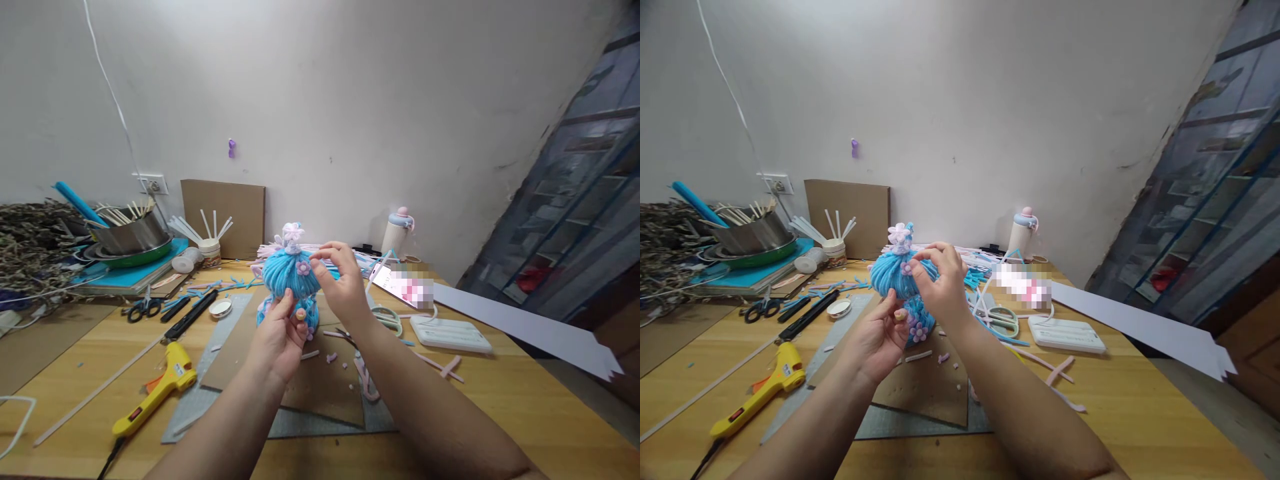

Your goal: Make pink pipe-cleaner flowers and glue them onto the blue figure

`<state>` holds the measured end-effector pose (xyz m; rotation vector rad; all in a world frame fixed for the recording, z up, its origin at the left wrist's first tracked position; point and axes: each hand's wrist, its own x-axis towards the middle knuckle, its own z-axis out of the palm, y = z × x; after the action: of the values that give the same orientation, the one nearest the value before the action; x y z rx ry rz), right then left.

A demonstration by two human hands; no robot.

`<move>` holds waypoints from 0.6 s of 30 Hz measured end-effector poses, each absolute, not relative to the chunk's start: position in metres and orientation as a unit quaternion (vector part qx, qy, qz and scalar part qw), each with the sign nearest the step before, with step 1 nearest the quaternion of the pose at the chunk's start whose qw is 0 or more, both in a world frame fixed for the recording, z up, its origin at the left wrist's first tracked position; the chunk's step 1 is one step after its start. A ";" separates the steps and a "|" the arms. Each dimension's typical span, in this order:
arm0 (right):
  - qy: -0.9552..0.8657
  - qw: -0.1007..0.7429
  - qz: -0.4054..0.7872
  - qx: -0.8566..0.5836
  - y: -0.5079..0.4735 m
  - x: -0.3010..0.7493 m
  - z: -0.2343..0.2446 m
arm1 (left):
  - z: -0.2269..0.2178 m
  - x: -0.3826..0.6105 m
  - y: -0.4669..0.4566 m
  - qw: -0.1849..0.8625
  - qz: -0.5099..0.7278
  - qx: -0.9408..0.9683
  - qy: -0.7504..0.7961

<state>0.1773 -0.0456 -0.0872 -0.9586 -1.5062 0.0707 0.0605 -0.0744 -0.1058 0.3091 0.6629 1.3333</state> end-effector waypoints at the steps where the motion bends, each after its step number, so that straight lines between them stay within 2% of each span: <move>1: -0.651 0.641 0.041 -0.404 -0.048 0.182 -0.087 | -0.106 0.060 -0.074 0.723 0.603 0.136 0.308; 4: -0.637 0.663 0.058 -0.388 -0.058 0.199 -0.090 | -0.108 0.059 -0.072 0.719 0.603 0.129 0.320; 15: -0.603 0.656 0.072 -0.449 -0.083 0.267 -0.129 | -0.105 0.058 -0.082 0.711 0.613 0.107 0.327; 18: -0.592 0.655 0.092 -0.461 -0.089 0.272 -0.127 | -0.106 0.055 -0.082 0.711 0.615 0.104 0.324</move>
<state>0.2720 -0.0889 -0.1271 -1.0446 -1.3428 0.2077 0.0546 -0.0820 -0.1060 0.2298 0.7181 1.3647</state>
